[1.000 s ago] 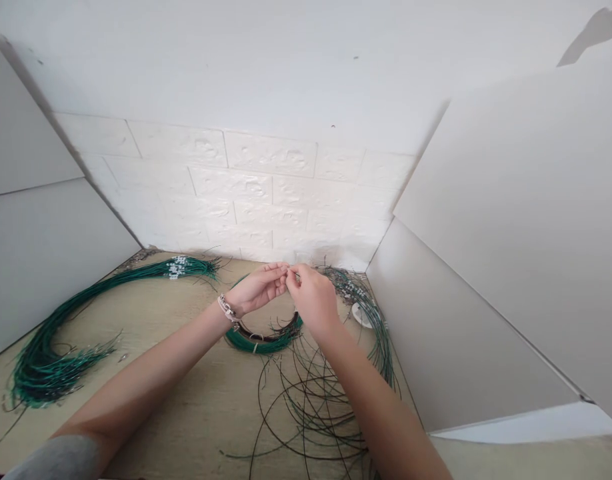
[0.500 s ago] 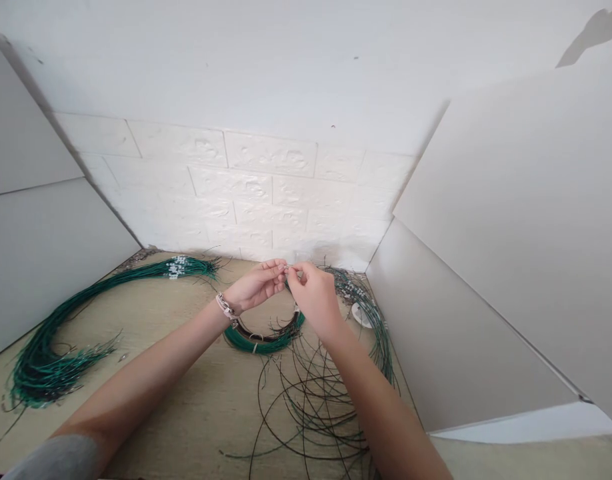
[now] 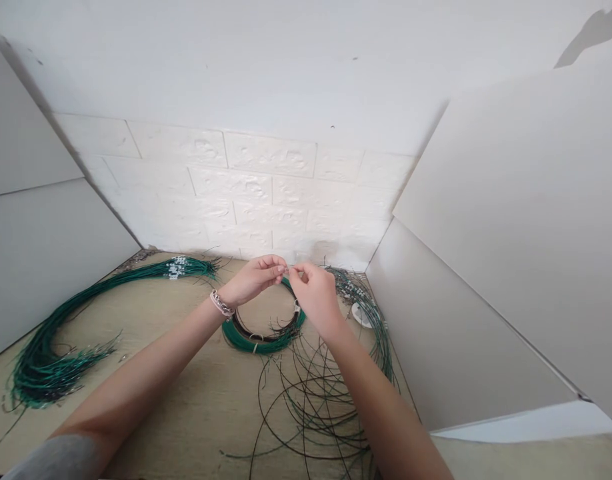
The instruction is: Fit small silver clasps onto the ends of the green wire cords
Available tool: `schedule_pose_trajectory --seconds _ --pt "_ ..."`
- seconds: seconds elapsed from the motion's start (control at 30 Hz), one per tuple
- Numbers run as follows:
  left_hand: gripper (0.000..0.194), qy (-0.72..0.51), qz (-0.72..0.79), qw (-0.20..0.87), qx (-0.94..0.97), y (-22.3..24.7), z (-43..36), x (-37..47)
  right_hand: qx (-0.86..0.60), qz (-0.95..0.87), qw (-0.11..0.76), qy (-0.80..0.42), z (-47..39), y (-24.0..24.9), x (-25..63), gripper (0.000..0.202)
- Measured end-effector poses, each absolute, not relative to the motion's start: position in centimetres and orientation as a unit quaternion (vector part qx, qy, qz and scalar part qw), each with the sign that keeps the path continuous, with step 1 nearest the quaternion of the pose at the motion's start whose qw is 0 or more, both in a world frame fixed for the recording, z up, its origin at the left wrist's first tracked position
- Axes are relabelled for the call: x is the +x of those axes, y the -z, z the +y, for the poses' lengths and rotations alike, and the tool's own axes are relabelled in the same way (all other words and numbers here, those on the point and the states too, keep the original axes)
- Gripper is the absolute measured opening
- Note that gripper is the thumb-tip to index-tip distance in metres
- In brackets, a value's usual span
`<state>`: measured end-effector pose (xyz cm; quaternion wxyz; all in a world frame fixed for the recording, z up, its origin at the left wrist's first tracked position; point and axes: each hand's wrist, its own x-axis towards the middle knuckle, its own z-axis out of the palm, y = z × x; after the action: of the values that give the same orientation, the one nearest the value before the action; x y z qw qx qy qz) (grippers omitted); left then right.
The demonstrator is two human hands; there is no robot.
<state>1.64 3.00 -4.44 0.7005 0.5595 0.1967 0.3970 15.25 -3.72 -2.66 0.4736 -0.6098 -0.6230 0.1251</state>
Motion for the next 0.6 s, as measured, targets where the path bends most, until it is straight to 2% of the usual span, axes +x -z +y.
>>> schedule_pose_trajectory --seconds 0.6 --pt "0.024 -0.392 0.205 0.681 0.583 4.74 2.82 1.95 -0.616 -0.644 0.449 -0.055 -3.33 3.28 15.41 0.02"
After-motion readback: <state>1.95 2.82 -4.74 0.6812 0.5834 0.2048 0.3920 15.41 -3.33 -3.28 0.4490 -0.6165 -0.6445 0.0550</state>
